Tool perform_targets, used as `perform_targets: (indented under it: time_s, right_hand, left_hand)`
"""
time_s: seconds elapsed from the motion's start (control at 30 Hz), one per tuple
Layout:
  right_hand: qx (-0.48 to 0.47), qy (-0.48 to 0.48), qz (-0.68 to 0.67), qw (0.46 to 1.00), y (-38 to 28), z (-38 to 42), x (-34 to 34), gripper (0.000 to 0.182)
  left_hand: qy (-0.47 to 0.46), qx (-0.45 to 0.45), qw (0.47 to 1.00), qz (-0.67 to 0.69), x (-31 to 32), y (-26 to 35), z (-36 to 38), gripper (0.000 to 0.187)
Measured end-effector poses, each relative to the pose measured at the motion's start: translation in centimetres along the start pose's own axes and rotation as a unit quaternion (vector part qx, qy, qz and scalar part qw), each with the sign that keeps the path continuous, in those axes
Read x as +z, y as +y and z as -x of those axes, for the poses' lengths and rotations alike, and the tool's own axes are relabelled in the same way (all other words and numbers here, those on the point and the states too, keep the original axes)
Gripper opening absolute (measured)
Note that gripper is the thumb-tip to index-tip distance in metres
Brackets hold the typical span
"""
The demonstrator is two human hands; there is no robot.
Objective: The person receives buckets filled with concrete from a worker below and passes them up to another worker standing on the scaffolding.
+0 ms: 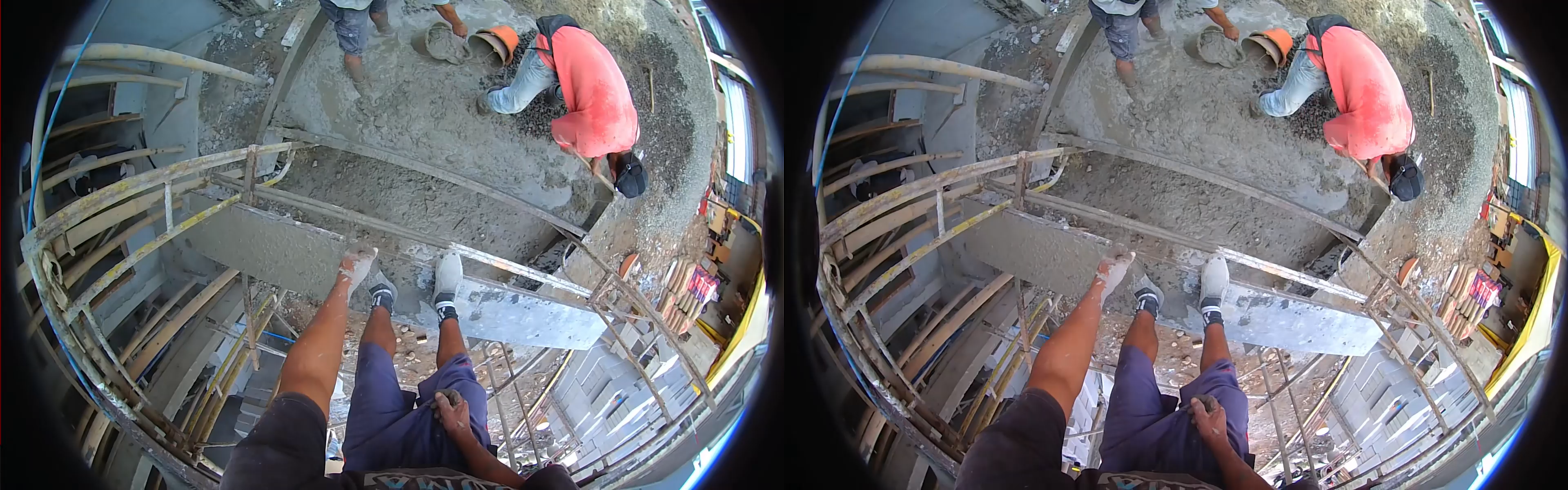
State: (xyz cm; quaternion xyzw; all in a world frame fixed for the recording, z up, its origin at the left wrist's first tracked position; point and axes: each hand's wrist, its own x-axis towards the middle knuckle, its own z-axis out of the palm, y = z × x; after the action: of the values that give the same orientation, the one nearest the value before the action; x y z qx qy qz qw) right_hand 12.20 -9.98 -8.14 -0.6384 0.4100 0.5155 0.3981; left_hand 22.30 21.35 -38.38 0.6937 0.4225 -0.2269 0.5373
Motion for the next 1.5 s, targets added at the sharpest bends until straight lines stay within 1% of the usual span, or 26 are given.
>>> perform_targets:
  time_s: [0.03,0.07,0.17,0.27,0.37,0.47,0.57,0.67,0.77,0.87,0.93,1.0,1.07,1.17,1.27,1.37,1.5]
  right_hand:
    - [0.001,0.001,-0.002,1.0,0.0,0.0,0.0,0.025]
    - [0.002,0.001,-0.003,1.0,-0.1,0.0,0.0,0.025]
    - [-0.004,0.001,-0.003,1.0,-0.4,0.1,0.1,0.024]
    - [-0.005,0.001,0.001,1.0,0.3,-0.2,0.1,0.025]
    - [-0.008,-0.004,-0.02,1.0,0.7,-0.3,0.0,0.025]
    - [-0.011,-0.003,-0.016,1.0,1.3,-0.6,-0.1,0.025]
    - [-0.016,-0.004,-0.017,1.0,1.4,-0.6,-0.1,0.025]
    - [-0.01,-0.007,-0.03,0.999,1.1,-0.4,-0.1,0.024]
    - [-0.01,-0.004,-0.025,1.0,0.7,-0.2,0.0,0.023]
    - [-0.01,-0.003,-0.029,1.0,1.0,-0.3,0.1,0.024]
    - [-0.007,-0.005,-0.026,1.0,1.2,-0.5,0.2,0.025]
    - [-0.005,-0.005,-0.02,1.0,1.2,-0.6,0.4,0.025]
    - [-0.006,-0.003,-0.01,1.0,0.8,-0.5,0.6,0.026]
    - [-0.003,-0.002,-0.017,1.0,0.2,-0.3,0.7,0.027]
    - [-0.013,0.0,-0.015,1.0,0.3,-0.3,0.8,0.026]
    - [-0.002,0.007,-0.019,1.0,0.7,-0.5,1.0,0.025]
    - [0.01,0.009,-0.026,1.0,0.5,-0.3,1.2,0.024]
  left_hand:
    - [-0.007,0.011,1.0,0.006,-0.1,1.0,-0.6,0.03]
    - [-0.027,-0.016,0.999,-0.02,-0.6,3.8,-0.2,0.028]
    - [0.034,0.04,0.999,0.012,0.7,3.5,-1.4,0.03]
    - [0.0,0.035,0.999,0.033,1.1,3.8,-2.3,0.033]
    - [-0.001,0.021,1.0,0.014,1.2,4.5,-1.6,0.036]
    - [0.016,0.032,0.999,-0.01,1.3,4.3,-0.6,0.035]
    - [-0.011,0.04,0.998,-0.046,0.6,3.3,0.2,0.035]
    - [-0.003,0.007,1.0,0.005,0.5,2.5,0.9,0.023]
    - [0.003,-0.014,1.0,0.026,0.0,2.8,1.7,0.022]
    - [-0.017,-0.041,0.999,0.01,-0.7,3.8,1.7,0.024]
    - [-0.007,-0.019,1.0,0.015,-0.1,1.4,-0.2,0.032]
    - [0.008,-0.004,1.0,0.001,0.0,1.1,-1.3,0.037]
    - [0.025,0.005,0.999,-0.031,-0.2,2.9,-2.3,0.038]
    - [0.003,0.038,0.999,-0.023,-0.7,4.7,-5.3,0.039]
    - [0.055,0.047,0.994,0.078,-0.5,7.4,-7.5,0.043]
    - [0.061,0.088,0.992,0.063,-1.1,11.3,-9.3,0.047]
    - [0.053,0.102,0.983,0.145,0.0,13.0,-12.6,0.05]
